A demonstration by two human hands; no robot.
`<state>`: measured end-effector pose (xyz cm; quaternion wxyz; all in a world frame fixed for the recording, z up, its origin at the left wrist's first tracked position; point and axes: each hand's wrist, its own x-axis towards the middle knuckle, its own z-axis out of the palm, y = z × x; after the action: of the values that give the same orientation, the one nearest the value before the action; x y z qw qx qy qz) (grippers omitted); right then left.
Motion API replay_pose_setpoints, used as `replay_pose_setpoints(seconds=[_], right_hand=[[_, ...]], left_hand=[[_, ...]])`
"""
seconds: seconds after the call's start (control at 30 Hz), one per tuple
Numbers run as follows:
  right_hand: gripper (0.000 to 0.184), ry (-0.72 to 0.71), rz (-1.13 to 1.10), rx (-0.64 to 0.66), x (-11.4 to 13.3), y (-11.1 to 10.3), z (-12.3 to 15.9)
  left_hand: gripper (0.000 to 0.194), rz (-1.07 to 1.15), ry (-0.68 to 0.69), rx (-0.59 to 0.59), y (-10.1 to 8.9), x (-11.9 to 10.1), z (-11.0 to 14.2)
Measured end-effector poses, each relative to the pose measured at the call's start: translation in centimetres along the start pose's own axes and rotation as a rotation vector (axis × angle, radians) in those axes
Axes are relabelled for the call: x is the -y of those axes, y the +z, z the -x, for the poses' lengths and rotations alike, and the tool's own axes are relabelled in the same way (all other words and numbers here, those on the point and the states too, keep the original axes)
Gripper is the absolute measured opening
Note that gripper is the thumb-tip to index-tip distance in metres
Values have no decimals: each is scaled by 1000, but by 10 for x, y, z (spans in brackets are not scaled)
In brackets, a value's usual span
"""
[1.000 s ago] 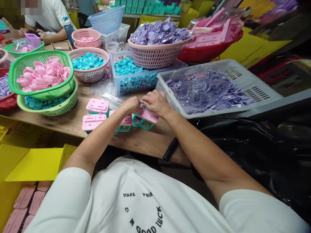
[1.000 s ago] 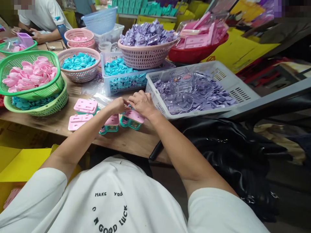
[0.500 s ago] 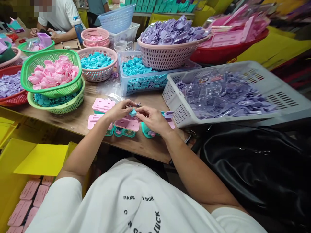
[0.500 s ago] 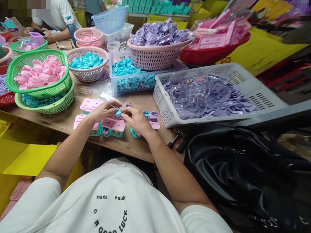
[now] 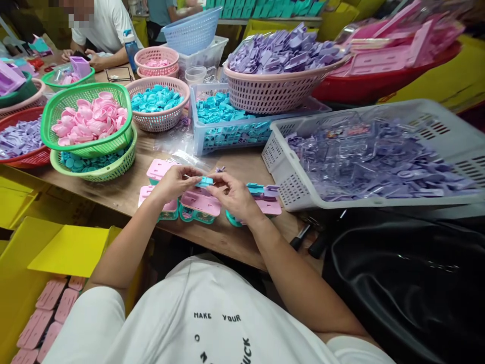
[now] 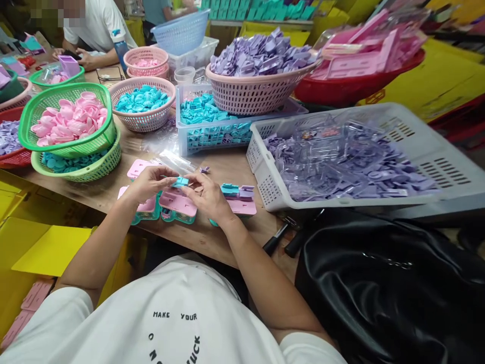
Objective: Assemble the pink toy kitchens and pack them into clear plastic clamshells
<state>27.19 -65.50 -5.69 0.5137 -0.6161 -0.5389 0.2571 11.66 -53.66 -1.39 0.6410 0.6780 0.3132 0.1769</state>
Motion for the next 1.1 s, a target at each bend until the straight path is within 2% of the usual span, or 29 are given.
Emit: replay_pose_setpoints(seconds=[0.1,0.23,0.37,0.43,0.5,0.6,0.7,0.83,0.9,0.97,1.1], right_hand=[[32,-165,186,-13,0,5,-4],[43,-248,354,-37,-4,11,-9],[36,-297,388,-116,0,13,-7],[37,-316,361,-86,6,13,-4],[38,-342,292,0,10,12,-2],[36,-289,190,63,9,9,-1],[40,-132,122,16,4,10,-2],[46,-9,39,19,7,10,-5],[48,18,3,60,14,5,-8],[47,19,85,107,23,-3,-13],[36,-78,536,170,35,-10,-28]], left_hand=[[11,-108,-41,-55,-4,-3,2],[18,-288,-26,-54,-6,-1,7],[20,-366,81,-149,-4,6,9],[21,-359,107,-148,-2,7,8],[17,-308,121,-102,-1,5,7],[14,-187,122,8,-3,3,4],[20,-17,148,100,-2,6,3],[30,211,266,42,5,11,3],[35,216,296,2,7,10,4],[38,137,287,5,5,6,5],[38,-120,207,137,-4,3,6]])
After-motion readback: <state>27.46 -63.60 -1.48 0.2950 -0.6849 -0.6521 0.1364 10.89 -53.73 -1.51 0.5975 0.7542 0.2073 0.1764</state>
